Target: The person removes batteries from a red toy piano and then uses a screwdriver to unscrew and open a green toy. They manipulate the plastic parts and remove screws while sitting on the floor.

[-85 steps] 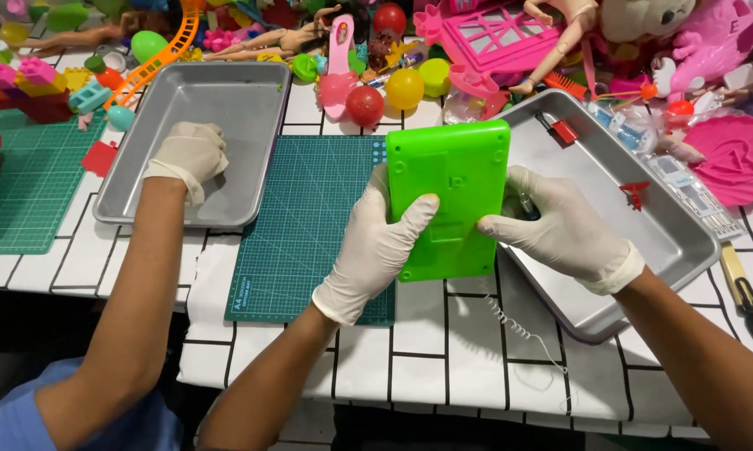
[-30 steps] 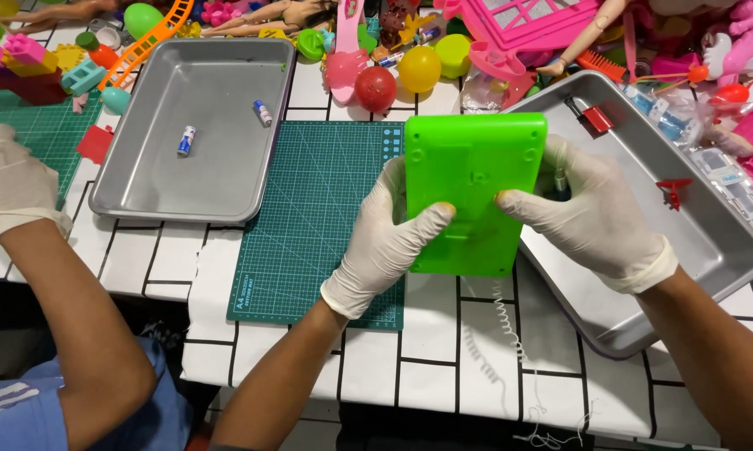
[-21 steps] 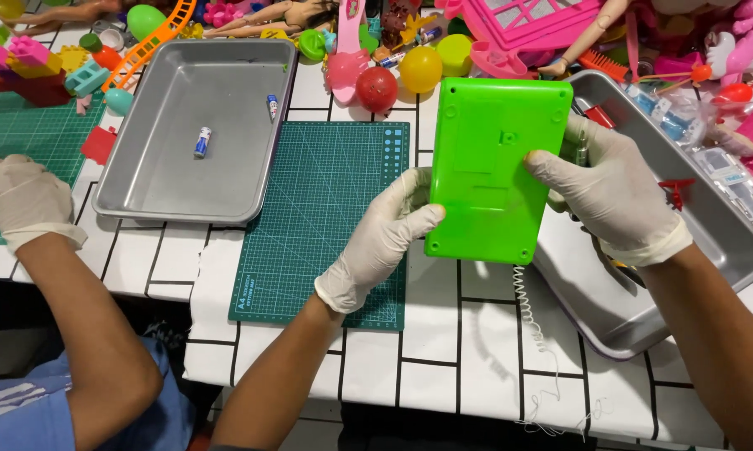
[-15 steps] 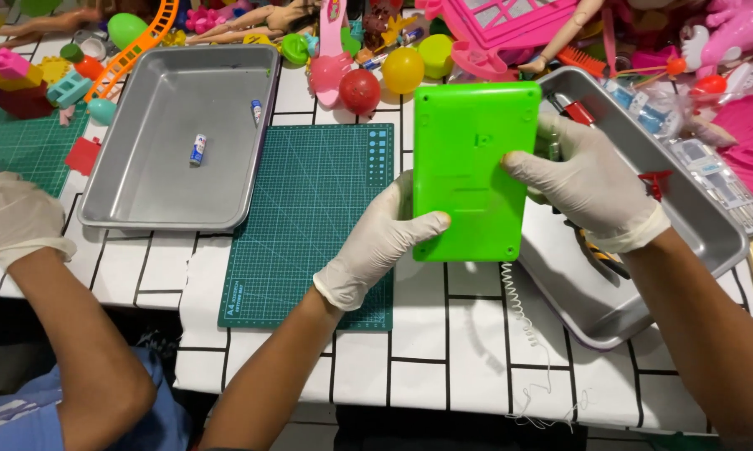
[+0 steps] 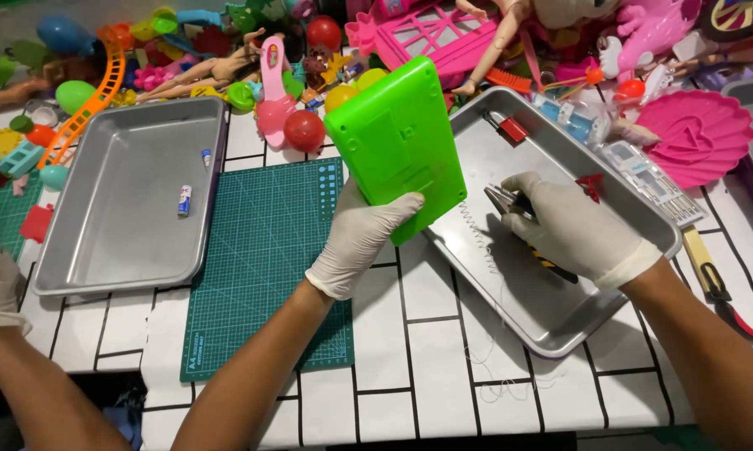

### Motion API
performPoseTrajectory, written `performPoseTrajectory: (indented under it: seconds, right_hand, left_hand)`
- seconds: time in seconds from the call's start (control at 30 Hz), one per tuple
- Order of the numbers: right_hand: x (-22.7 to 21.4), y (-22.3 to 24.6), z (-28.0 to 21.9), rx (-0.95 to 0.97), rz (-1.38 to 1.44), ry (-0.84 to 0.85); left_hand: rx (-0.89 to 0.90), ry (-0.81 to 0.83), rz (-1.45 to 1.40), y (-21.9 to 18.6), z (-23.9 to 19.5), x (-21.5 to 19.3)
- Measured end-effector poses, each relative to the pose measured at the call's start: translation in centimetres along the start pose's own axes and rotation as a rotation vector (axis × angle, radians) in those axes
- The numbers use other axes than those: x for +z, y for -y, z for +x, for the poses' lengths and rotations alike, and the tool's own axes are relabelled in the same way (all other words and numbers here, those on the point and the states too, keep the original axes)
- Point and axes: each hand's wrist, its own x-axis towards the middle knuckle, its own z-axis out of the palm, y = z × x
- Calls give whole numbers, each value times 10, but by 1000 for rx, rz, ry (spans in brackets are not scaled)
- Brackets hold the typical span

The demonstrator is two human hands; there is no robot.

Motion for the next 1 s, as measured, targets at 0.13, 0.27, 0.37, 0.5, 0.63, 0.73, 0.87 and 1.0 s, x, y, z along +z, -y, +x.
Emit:
performPoseTrajectory:
  seconds: [0.13,0.27,0.37,0.5,0.63,0.73,0.87,1.0]
  right_hand:
    - [2,-11,0,-215,122,-82]
    - [15,-26,0,-424,197,-290]
    - [24,-21,0,-511,189,-332]
    - [54,-37,13,-491,14,-380]
    - [57,-35,12,-559,59,-446]
    - [56,-34,10,-584,71,-460]
    - [56,-32,8,-629,129,-466]
    - [60,-38,10,-621,83,-459]
  left_hand:
    - [-255,-53,183,9,-2,0]
    - [-27,-5,46,12,-6,1]
    - [-14,-11,122,20,-8,-2]
    - [-83,-77,68,28,-10,-1]
    - [-71,-80,57,28,-12,1]
    - [-77,-54,19,23,-13,3]
    - [-96,-51,5,23,-14,3]
    - [-84,-64,17,25,-15,4]
